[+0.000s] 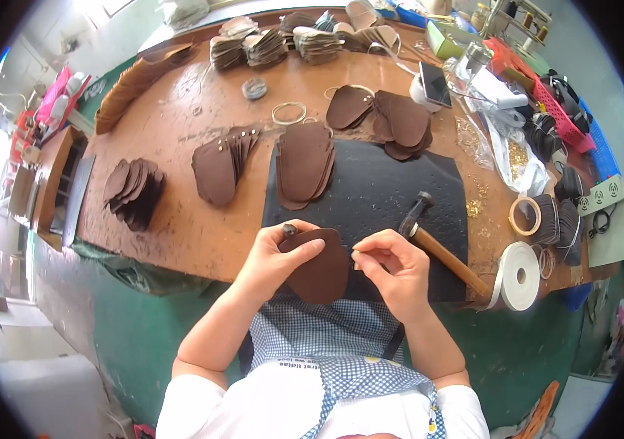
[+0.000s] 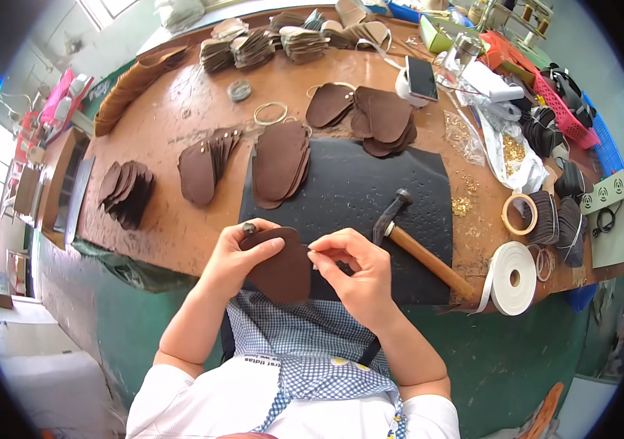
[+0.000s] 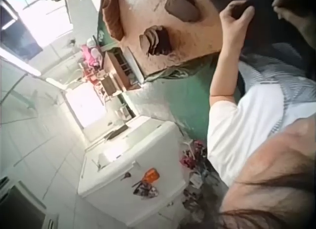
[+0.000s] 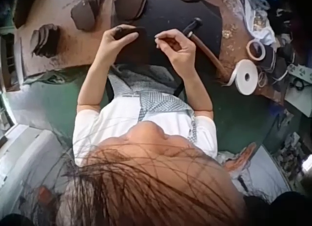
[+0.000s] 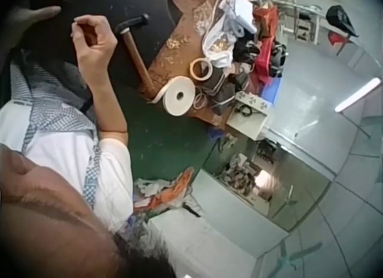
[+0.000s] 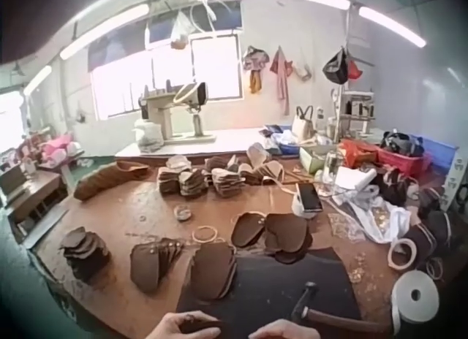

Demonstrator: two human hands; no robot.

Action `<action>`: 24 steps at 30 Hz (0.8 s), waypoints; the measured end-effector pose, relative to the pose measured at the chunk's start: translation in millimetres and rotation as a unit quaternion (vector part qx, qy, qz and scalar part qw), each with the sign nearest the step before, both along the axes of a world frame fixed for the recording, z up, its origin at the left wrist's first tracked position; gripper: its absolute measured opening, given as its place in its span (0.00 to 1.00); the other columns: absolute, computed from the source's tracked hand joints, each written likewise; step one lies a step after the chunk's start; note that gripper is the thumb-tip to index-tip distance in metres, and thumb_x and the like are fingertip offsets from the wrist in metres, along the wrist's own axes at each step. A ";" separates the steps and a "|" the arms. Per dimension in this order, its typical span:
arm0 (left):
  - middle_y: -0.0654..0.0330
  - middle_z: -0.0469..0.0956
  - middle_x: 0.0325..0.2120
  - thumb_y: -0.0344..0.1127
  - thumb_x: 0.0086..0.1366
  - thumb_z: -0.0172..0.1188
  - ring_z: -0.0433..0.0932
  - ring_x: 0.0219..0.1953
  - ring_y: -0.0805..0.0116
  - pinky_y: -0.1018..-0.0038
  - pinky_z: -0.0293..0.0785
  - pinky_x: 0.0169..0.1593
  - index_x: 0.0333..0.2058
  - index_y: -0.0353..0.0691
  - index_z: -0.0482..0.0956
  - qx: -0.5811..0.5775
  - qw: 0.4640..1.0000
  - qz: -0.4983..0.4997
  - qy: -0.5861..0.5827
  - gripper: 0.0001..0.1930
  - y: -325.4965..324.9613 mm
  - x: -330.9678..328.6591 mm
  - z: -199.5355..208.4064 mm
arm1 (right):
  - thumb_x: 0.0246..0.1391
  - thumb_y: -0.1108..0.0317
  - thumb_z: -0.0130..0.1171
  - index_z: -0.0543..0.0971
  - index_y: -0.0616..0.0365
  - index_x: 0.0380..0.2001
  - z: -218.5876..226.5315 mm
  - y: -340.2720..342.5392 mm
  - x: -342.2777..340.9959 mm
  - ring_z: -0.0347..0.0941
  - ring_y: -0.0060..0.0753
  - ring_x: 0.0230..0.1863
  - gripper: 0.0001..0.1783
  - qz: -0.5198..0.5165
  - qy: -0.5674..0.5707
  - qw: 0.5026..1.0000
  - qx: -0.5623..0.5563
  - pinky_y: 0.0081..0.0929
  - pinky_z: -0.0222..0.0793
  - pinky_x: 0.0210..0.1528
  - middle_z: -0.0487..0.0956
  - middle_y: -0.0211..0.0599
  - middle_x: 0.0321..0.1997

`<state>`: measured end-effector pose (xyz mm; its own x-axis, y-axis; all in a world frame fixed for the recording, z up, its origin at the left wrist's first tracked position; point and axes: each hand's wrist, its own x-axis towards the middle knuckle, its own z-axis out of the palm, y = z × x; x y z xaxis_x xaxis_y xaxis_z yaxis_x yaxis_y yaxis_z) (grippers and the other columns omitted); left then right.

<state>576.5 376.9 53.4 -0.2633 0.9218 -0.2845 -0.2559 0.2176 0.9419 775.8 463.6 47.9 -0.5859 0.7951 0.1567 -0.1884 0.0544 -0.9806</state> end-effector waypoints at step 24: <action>0.64 0.83 0.33 0.31 0.68 0.64 0.80 0.36 0.78 0.79 0.77 0.41 0.43 0.33 0.84 0.001 0.998 -0.049 0.028 0.09 -17.4 17.7 -21.8 | 0.48 0.81 0.71 0.83 0.62 0.33 -24.0 3.1 -7.7 0.79 0.27 0.36 0.09 0.012 -0.094 0.969 0.229 0.23 0.77 0.38 0.79 0.34 0.35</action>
